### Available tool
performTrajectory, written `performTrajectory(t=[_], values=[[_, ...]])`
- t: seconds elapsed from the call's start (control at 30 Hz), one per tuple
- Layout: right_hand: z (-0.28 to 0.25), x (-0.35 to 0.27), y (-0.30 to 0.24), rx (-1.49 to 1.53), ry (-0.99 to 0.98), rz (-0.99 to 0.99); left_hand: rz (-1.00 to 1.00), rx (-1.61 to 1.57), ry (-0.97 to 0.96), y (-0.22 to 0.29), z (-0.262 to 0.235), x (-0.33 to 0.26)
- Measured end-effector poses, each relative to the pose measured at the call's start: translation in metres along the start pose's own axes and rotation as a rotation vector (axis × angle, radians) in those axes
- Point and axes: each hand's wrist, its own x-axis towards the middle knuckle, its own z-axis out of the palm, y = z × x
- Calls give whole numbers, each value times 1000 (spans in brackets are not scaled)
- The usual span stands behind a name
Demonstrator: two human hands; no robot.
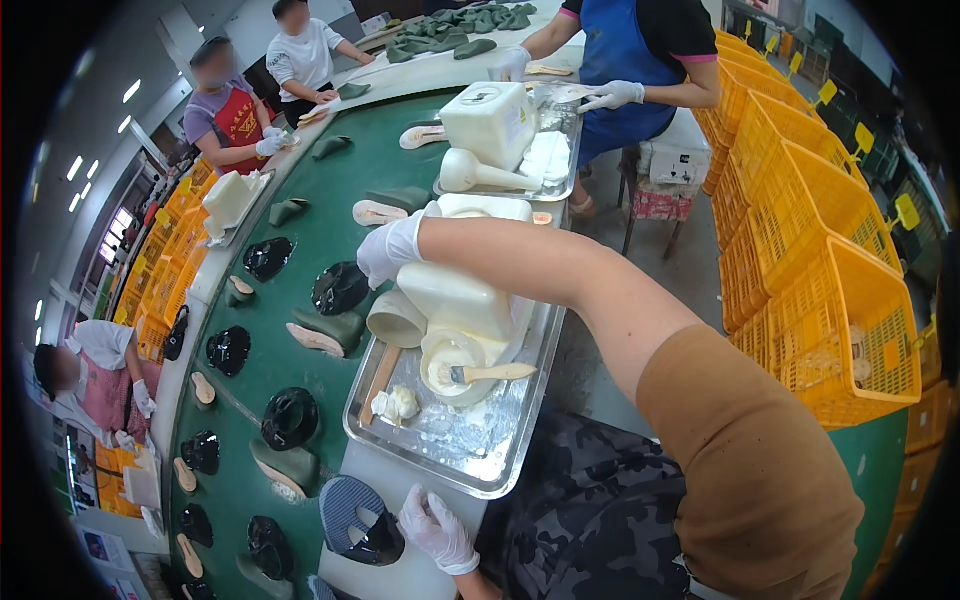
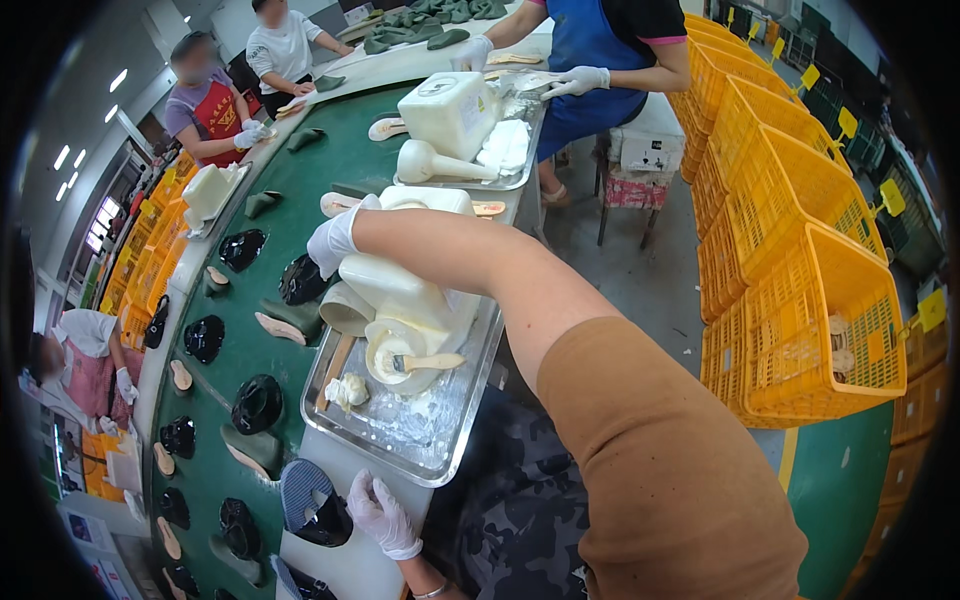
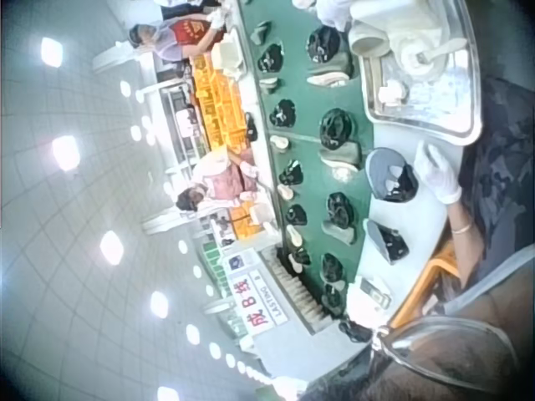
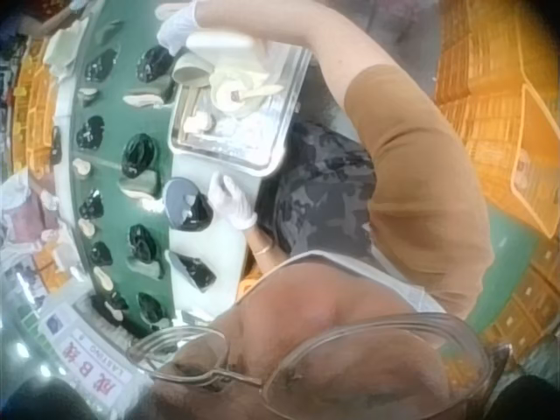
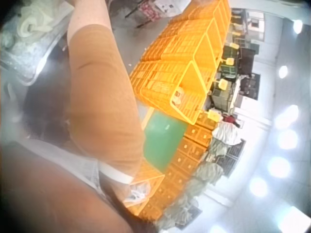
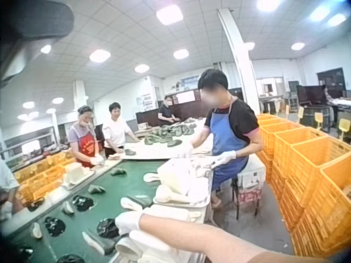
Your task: The person applies a white adhesive to the inner sole of black slipper uppers using a brush. They repeatedly dip the brush into a container, coat the interior surface, and place the treated slipper onto a green workbench. The person also wipes the workbench surface with a white cloth during the process.
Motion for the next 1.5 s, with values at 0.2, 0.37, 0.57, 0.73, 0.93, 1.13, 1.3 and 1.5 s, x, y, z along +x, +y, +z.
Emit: performTrajectory(t=[0.2, 0.37, 0.57, 0.73, 0.93, 1.13, 1.3, 1.5], values=[[-1, 0, 2, 17, 0, -12, 21, 39, -12, 0, -2, 1], [-3, -3, 2, 0, -13, 18, 32, 42, -10, 3, 0, 2], [-7, -7, 0, -17, -30, 2, 25, 38, -6, 2, 0, 2], [-4, -2, 8, -7, -7, -25, 30, 47, -7, 5, 1, 4], [-12, -9, 4, -33, -61, -1, -1, 38, -20, 12, 0, 6], [-12, -9, 7, -26, -63, 9, -49, 12, -45, 13, 0, 6], [-12, -9, 9, -2, -62, 22, -30, 5, -27, 11, 1, 6], [-12, -11, 12, 4, -46, 24, -27, 32, -30, 12, 4, 7]])
